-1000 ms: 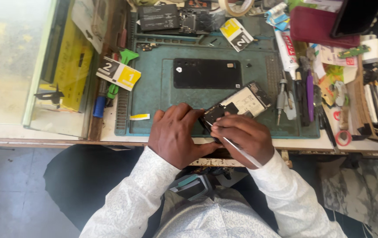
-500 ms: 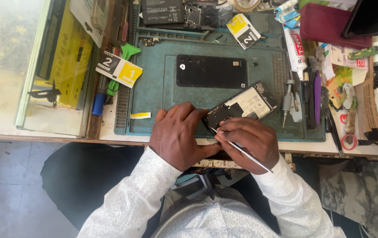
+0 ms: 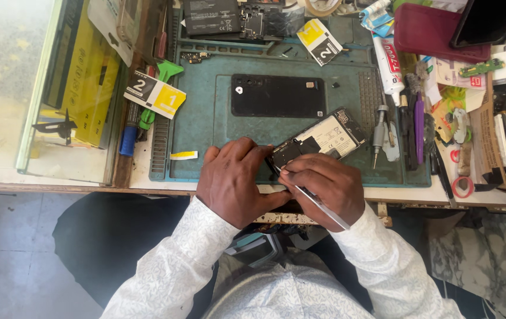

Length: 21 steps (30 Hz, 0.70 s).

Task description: The person disassembles a smartphone on a cluttered workbench. They use a screwdriver to remove screws and tweezers to lift and adjust internal components, including the battery and ribbon cables.

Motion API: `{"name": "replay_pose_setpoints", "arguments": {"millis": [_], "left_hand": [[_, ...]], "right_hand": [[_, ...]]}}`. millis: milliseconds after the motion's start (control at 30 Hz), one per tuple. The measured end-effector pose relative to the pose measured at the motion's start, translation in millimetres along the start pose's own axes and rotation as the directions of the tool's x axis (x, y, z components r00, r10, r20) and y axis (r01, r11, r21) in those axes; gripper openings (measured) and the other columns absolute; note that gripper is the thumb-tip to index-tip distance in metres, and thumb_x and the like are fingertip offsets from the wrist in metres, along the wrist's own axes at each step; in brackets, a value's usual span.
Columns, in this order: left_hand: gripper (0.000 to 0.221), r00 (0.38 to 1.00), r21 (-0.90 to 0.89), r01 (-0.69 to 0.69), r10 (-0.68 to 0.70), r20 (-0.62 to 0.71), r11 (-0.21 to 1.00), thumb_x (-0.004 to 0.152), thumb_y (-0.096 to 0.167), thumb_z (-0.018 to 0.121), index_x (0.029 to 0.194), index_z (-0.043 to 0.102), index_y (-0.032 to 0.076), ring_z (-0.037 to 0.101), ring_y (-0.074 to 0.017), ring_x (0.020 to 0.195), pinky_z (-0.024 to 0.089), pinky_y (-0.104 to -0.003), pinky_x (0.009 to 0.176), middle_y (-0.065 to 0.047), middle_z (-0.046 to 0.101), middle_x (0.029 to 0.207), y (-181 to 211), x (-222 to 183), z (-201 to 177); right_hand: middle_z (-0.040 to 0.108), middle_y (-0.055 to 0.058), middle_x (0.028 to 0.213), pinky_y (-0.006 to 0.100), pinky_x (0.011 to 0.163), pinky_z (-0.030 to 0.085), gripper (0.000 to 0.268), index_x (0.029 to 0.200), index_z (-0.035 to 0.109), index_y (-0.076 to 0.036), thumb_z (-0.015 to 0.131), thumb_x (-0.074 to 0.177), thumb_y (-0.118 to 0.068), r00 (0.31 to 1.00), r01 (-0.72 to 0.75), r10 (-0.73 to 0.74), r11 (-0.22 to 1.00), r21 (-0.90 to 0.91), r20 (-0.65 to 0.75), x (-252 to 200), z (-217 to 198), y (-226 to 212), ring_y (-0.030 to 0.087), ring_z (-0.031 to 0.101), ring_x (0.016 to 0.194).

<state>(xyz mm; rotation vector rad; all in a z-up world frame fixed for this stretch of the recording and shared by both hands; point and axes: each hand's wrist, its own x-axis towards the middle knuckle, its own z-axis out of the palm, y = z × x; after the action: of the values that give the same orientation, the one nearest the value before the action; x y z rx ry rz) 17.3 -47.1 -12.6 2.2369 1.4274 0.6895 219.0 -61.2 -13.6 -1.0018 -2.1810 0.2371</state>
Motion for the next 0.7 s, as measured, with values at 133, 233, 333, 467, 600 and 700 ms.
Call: {"name": "replay_pose_setpoints", "arguments": {"millis": [133,233,333,467,600,700], "left_hand": [[0.071,0.999,0.002,-0.015,0.015,-0.034,1.0,0.06,0.044,0.092,0.117,0.073,0.007,0.064,-0.0252,0.096,0.04,-0.041,0.078,-0.006,0.063,0.097,1,-1,1],[0.07,0.999,-0.001,-0.011,0.011,-0.034,1.0,0.059,0.044,0.092,0.116,0.073,0.007,0.064,-0.0254,0.096,0.04,-0.041,0.077,-0.006,0.063,0.097,2,0,0],[0.073,1.0,0.0,0.004,-0.004,-0.017,1.0,0.057,0.046,0.093,0.116,0.073,0.008,0.064,-0.0253,0.095,0.039,-0.041,0.076,-0.006,0.063,0.096,3,0,-2],[0.076,1.0,0.0,-0.003,0.003,-0.027,1.0,0.056,0.05,0.094,0.116,0.073,0.009,0.064,-0.0259,0.095,0.039,-0.041,0.075,-0.006,0.064,0.096,4,-2,-3],[0.079,0.988,-0.054,-0.072,0.064,-0.138,0.996,0.055,0.056,0.092,0.115,0.074,0.008,0.064,-0.0281,0.093,0.041,-0.041,0.075,-0.007,0.066,0.095,-1,-4,-3],[0.074,0.998,-0.141,0.005,-0.014,-0.059,0.99,0.063,0.055,0.092,0.118,0.075,0.008,0.065,-0.0265,0.085,0.043,-0.042,0.075,-0.006,0.067,0.088,-9,-3,-3]], "right_hand": [[0.075,0.008,0.095,0.035,0.074,0.061,0.014,0.092,0.071,-0.005,0.084,0.084,-0.003,1.0,0.008,-0.009,0.999,-0.046,-0.007,-1,2,-2,0.025,0.076,0.091],[0.075,0.008,0.096,0.035,0.076,0.061,0.015,0.093,0.071,-0.004,0.084,0.085,-0.004,0.999,0.027,-0.028,0.999,-0.046,-0.03,-2,4,-3,0.026,0.076,0.092],[0.077,0.008,0.097,0.035,0.074,0.061,0.014,0.097,0.073,-0.004,0.083,0.086,-0.001,0.999,-0.025,0.021,0.994,-0.104,-0.038,-2,6,-3,0.024,0.077,0.09],[0.077,0.01,0.1,0.032,0.075,0.062,0.016,0.099,0.072,-0.004,0.082,0.088,-0.001,0.99,-0.1,0.109,0.991,0.091,-0.093,-3,8,1,0.022,0.078,0.09],[0.075,0.013,0.101,0.029,0.076,0.061,0.02,0.106,0.07,-0.001,0.081,0.089,-0.001,0.962,-0.213,0.254,0.93,0.298,-0.104,-11,3,6,0.02,0.076,0.09],[0.076,0.011,0.096,0.025,0.073,0.058,0.021,0.108,0.07,-0.002,0.081,0.09,-0.001,0.916,-0.33,0.391,0.863,0.383,-0.091,-19,5,9,0.015,0.075,0.085]]}}
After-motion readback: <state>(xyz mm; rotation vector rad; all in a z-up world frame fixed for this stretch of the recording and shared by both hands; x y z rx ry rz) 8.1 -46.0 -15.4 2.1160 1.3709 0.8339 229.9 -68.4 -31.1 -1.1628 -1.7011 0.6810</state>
